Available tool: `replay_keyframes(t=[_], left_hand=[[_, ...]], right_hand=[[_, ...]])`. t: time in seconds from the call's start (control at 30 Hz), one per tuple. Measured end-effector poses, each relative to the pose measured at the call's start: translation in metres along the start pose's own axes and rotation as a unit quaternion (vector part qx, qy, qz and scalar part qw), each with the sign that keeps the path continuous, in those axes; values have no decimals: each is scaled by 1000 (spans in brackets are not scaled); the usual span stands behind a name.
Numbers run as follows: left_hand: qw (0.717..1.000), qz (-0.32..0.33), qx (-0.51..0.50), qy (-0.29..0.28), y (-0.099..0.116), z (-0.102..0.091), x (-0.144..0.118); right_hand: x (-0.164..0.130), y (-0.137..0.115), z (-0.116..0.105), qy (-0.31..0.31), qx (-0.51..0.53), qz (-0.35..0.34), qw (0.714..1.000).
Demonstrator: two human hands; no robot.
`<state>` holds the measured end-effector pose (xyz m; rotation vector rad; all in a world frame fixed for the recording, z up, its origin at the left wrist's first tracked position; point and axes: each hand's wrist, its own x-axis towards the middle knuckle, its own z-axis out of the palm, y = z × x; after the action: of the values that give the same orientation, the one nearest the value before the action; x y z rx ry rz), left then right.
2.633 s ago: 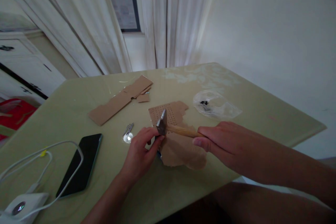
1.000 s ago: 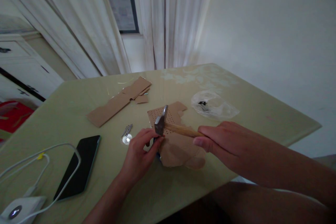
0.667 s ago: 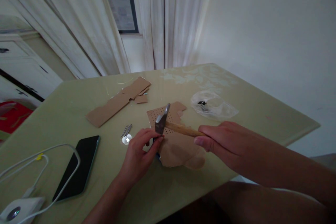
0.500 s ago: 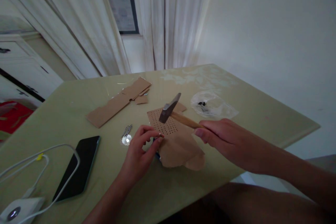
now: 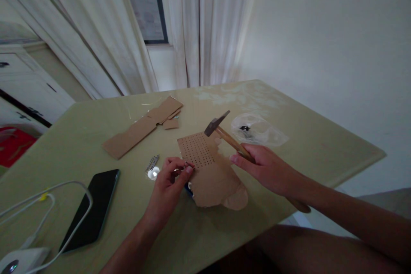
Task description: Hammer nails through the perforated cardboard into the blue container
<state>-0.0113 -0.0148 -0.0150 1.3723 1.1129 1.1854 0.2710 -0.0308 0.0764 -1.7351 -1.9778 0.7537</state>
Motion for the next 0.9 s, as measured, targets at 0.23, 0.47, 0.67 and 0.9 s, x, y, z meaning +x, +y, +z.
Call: replay_keyframes(t=[0.23,0.47,0.67,0.9], left_hand=[[996,-48,-62,-31,6,3,-1],[994,-50,-82,-44,11,7,-4],[994,-59,-79,-43,9,7,-6],[997,-35,-64,-28,9,7,-4]], right_hand=[[7,4,9,14,-26,29,999],[7,6,16,3,-24,38,999],[6,7,17,3,-12,48,999],[8,7,15,23,14,43,999]])
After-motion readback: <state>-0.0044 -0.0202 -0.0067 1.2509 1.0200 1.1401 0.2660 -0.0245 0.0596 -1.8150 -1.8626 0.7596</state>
